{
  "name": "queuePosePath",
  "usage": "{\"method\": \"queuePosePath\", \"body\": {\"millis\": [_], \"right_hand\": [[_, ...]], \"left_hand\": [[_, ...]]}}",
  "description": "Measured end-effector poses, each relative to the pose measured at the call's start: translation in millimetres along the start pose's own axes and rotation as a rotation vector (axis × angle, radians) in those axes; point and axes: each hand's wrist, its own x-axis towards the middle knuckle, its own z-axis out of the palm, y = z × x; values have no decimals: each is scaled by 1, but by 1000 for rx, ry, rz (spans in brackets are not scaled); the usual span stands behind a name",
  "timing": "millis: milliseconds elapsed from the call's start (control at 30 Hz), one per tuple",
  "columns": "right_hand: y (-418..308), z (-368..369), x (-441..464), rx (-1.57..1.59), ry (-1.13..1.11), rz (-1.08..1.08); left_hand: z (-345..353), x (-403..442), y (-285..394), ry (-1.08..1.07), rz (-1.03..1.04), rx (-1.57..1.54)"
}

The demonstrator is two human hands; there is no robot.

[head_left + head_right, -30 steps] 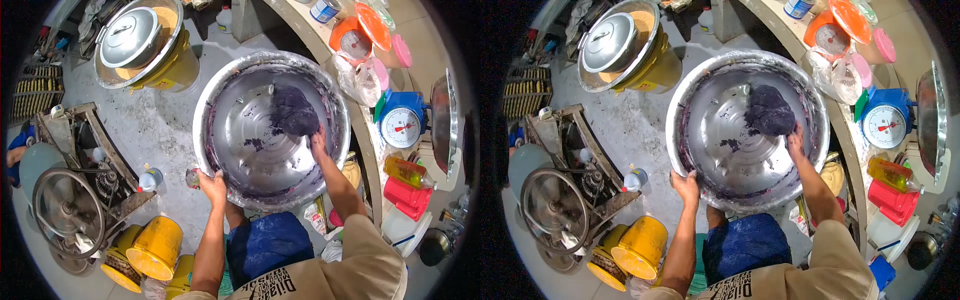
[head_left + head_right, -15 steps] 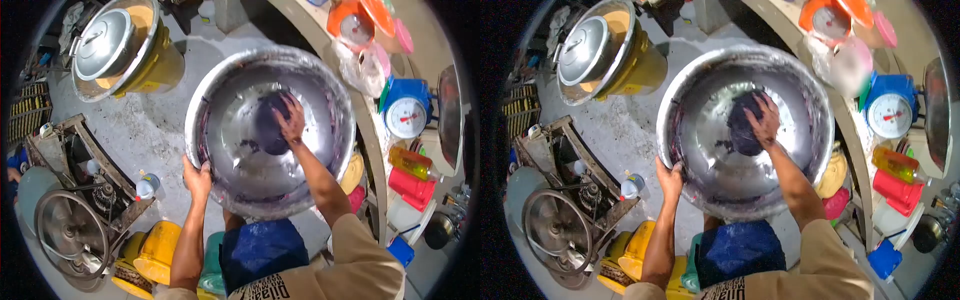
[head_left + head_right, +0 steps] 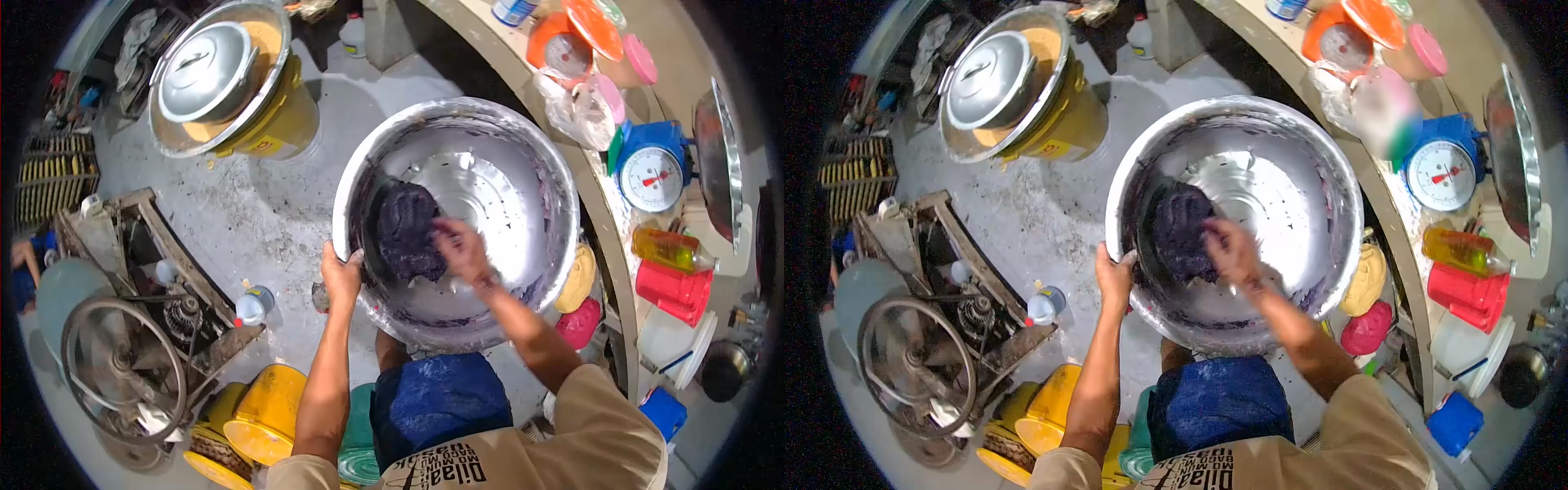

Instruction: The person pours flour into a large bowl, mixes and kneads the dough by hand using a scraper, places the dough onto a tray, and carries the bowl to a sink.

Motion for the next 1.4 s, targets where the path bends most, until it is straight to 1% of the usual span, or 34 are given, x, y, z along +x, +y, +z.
{"method": "queuePosePath", "body": {"millis": [33, 67, 100, 133, 167, 200, 233, 267, 300, 333, 367, 433, 500, 567, 600, 633, 700, 733, 767, 800, 900, 967, 1033, 1100, 1167, 1200, 1267, 1300, 1333, 1367, 1400], "right_hand": [[-6, -25, 16, -99, 29, 23], [3, -63, 74, -156, 13, -26], [25, -45, 77, -157, 28, -102], [65, -40, 116, 266, -75, 131], [116, -10, 182, 591, -166, 115], [114, 29, 165, 625, -418, -139], [129, 39, 180, 647, -454, -63], [57, 105, 171, -63, -600, 171], [1, 100, 147, -85, -685, 138], [-23, 103, 106, -316, -737, -23], [-41, 99, 76, -558, -772, -201], [-57, 74, 38, -760, -787, -421], [-3, 29, -36, -485, -506, -832], [36, 4, -59, -471, -514, -803], [51, -18, -64, -496, -495, -772], [63, -54, -80, -534, -493, -715], [58, -121, -71, -377, -391, -264], [50, -137, -71, -447, -351, -321], [43, -148, -69, -518, -310, -383], [36, -153, -70, -547, -314, -268], [30, -104, -42, -735, -477, -637], [62, -64, -39, -835, -410, -819], [94, -13, -29, -903, -251, -889], [99, 41, -18, -946, -27, -873], [106, 73, 2, -911, 74, -831], [106, 85, 4, -895, 133, -800], [102, 101, -5, -901, 183, -621], [96, 104, 5, -905, 209, -561], [91, 110, 10, -906, 182, -397], [81, 120, 7, -902, 224, -273], [71, 128, 11, -902, 275, -161]], "left_hand": [[-5, -2, 2, -20, -17, -16], [-4, -5, 4, -45, -7, -67], [-8, -18, -1, -53, -10, -109], [-5, -26, 3, -26, 39, -145], [0, -28, 1, 9, 19, -137], [4, -34, -7, 55, -10, -119], [7, -30, -9, 91, -24, -109], [6, -28, -5, 136, -20, -142], [8, -24, -3, 147, -24, -244], [8, -31, -11, 143, -25, -231], [11, -33, -16, 142, -11, -231], [18, -36, -9, 159, 20, -192], [17, -34, -6, 158, 37, -130], [11, -31, -12, 129, 29, -52], [7, -23, 6, 113, 15, -65], [11, -38, 8, 89, -12, -33], [13, -38, 16, 80, -4, 46], [11, -37, 10, 68, 10, -18], [10, -38, 16, 77, 7, 13], [11, -40, 26, 85, 5, 44], [10, -39, 23, 84, 28, 55], [6, -43, 15, 90, 63, 9], [8, -39, 0, 104, 106, -46], [6, -33, 17, 104, 67, -72], [6, -25, 32, 132, 62, -61], [3, -22, 21, 110, 67, -33], [1, -3, 16, 82, 160, 179], [5, 12, 31, 93, 214, 269], [5, 31, 44, -10, 49, 372], [9, 54, 72, -116, -126, 467], [17, 79, 82, -172, -29, 408]]}}
